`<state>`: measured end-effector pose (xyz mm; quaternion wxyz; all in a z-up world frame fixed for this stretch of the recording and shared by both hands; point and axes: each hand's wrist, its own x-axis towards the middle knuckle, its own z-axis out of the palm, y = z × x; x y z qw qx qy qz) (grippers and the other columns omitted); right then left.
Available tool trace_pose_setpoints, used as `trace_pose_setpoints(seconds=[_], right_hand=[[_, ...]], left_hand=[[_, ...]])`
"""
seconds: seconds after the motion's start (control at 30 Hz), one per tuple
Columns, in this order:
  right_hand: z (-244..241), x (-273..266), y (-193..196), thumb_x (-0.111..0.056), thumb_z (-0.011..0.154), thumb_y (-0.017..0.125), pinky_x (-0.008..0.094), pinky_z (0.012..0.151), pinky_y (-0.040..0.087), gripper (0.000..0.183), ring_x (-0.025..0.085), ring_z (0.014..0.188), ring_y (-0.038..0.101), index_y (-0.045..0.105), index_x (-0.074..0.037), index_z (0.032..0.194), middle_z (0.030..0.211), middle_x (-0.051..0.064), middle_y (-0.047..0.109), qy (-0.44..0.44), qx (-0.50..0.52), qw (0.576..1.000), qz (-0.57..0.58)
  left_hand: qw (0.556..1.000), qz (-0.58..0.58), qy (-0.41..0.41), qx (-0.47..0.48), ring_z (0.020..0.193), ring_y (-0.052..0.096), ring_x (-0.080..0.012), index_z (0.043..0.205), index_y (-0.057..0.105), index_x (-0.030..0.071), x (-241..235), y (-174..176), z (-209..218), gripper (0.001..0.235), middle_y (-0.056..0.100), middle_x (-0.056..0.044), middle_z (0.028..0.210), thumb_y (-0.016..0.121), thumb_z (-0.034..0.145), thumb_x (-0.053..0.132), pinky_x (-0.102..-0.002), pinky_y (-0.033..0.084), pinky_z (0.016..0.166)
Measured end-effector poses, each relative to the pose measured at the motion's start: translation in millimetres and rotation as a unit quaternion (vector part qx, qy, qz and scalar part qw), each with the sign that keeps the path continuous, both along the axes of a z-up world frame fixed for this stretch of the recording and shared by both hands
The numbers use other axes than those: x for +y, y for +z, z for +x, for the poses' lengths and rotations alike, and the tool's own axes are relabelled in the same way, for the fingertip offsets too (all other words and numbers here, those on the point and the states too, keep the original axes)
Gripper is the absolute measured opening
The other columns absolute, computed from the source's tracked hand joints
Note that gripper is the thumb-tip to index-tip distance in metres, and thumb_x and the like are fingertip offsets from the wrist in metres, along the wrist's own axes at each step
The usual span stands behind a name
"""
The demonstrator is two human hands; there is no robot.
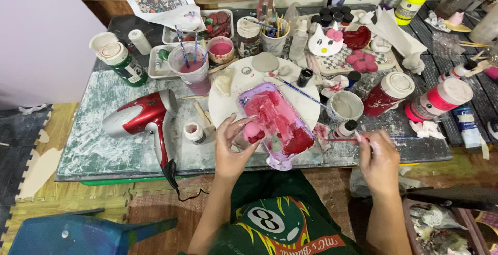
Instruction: The person paints a small pink clay figurine with red paint using a brush, then uses a hairdryer to dry it. They continue painting the figurine with black details.
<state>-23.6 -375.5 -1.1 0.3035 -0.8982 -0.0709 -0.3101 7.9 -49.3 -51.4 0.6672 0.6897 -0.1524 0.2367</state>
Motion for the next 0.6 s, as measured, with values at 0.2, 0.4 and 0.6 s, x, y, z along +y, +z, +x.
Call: trace_pose_setpoints(seconds=[0.2, 0.4, 0.6], right_hand=[[-3, 5, -8, -0.005, 0.104, 0.062, 0.038, 0.073, 0.054, 0.014, 0.026, 0.079, 0.066, 0.065, -0.001, 0.091, 0.088, 0.013, 0.07, 0.052, 0.013, 0.998, -0.013], [-2, 4, -14, -0.004, 0.105, 0.054, 0.04, 0.08, 0.055, 0.017, 0.03, 0.084, 0.067, 0.067, 0.0, 0.094, 0.09, 0.015, 0.069, 0.049, 0.009, 0.998, -0.031], [-7, 8, -18, 0.002, 0.102, 0.056, 0.041, 0.083, 0.054, 0.012, 0.03, 0.086, 0.066, 0.066, 0.0, 0.096, 0.092, 0.016, 0.068, 0.037, 0.008, 0.999, -0.003]], left_hand=[[1.0, 0.011, 0.003, 0.009, 0.125, 0.067, -0.0299, 0.148, 0.031, 0.004, -2, -2, -3, 0.088, 0.065, -0.022, 0.135, 0.087, 0.081, -0.001, -0.042, 0.055, 0.107], [1.0, 0.01, 0.011, -0.003, 0.125, 0.067, -0.0293, 0.148, 0.031, 0.005, -1, 0, -2, 0.088, 0.066, -0.022, 0.135, 0.087, 0.081, -0.001, -0.04, 0.056, 0.105], [1.0, 0.017, 0.012, -0.016, 0.123, 0.068, -0.0282, 0.148, 0.032, 0.004, 1, -1, -2, 0.088, 0.066, -0.022, 0.133, 0.087, 0.08, -0.001, -0.041, 0.055, 0.106]])
